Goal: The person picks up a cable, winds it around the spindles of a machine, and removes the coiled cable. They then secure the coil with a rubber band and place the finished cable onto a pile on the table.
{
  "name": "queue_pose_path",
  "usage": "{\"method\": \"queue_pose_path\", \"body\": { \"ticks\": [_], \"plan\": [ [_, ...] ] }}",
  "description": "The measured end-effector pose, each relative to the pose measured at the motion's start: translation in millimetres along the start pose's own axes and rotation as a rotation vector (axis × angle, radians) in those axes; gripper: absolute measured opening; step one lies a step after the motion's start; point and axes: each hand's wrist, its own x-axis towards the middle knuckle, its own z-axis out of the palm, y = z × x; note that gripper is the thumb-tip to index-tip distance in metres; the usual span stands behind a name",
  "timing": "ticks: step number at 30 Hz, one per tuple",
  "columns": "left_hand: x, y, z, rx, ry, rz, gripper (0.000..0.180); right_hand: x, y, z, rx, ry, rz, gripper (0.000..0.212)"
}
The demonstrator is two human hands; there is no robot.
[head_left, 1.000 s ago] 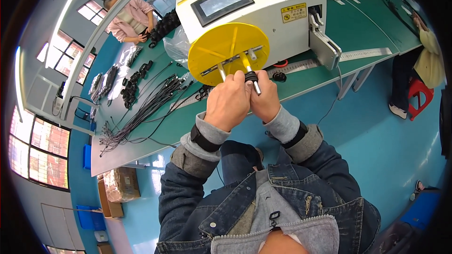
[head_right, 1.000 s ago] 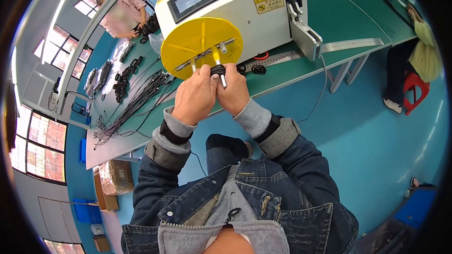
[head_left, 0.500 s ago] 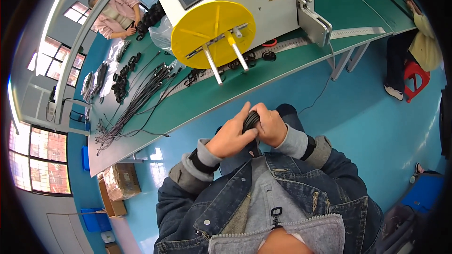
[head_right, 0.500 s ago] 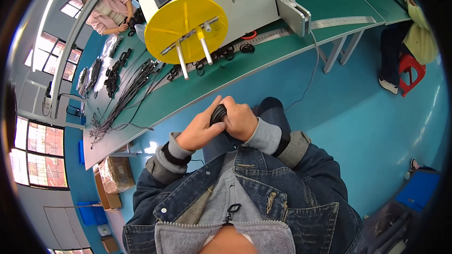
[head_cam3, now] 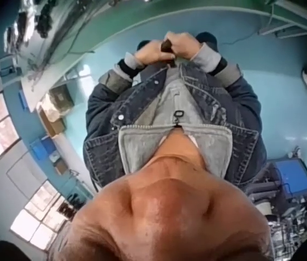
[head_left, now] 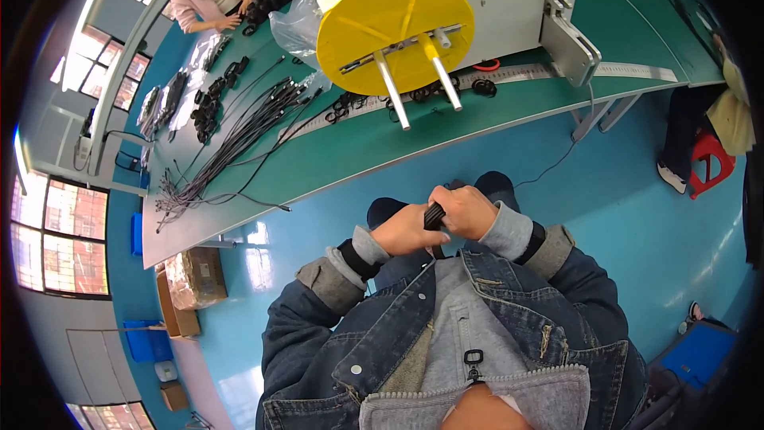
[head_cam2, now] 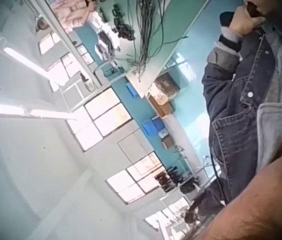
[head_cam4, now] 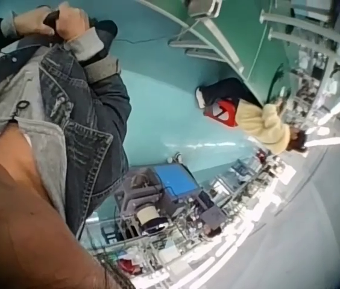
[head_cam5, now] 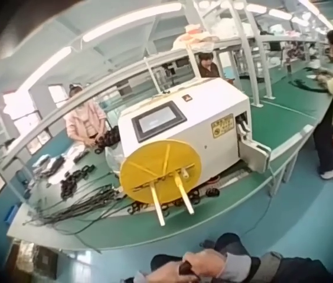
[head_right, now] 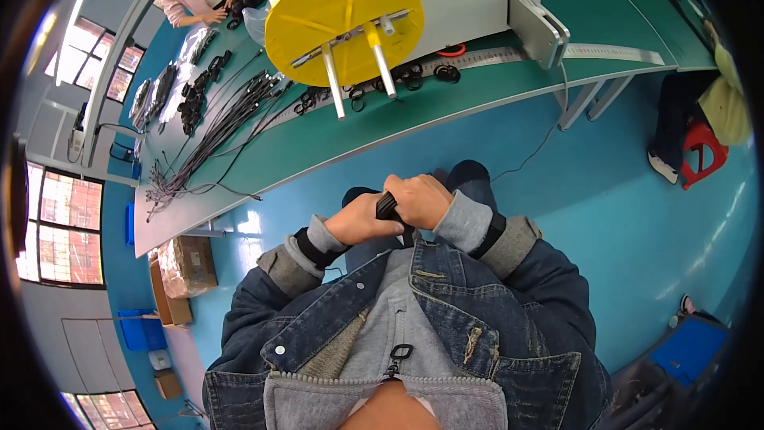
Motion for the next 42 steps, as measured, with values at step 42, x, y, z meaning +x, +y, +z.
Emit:
{"method": "queue_pose_path", "body": {
  "ticks": [42],
  "plan": [
    [0, -9, -10, -0.391, 0.387, -0.014, 0.021, 3, -9, -57, 1.036, -0.243, 0.605, 0.021]
  ]
}}
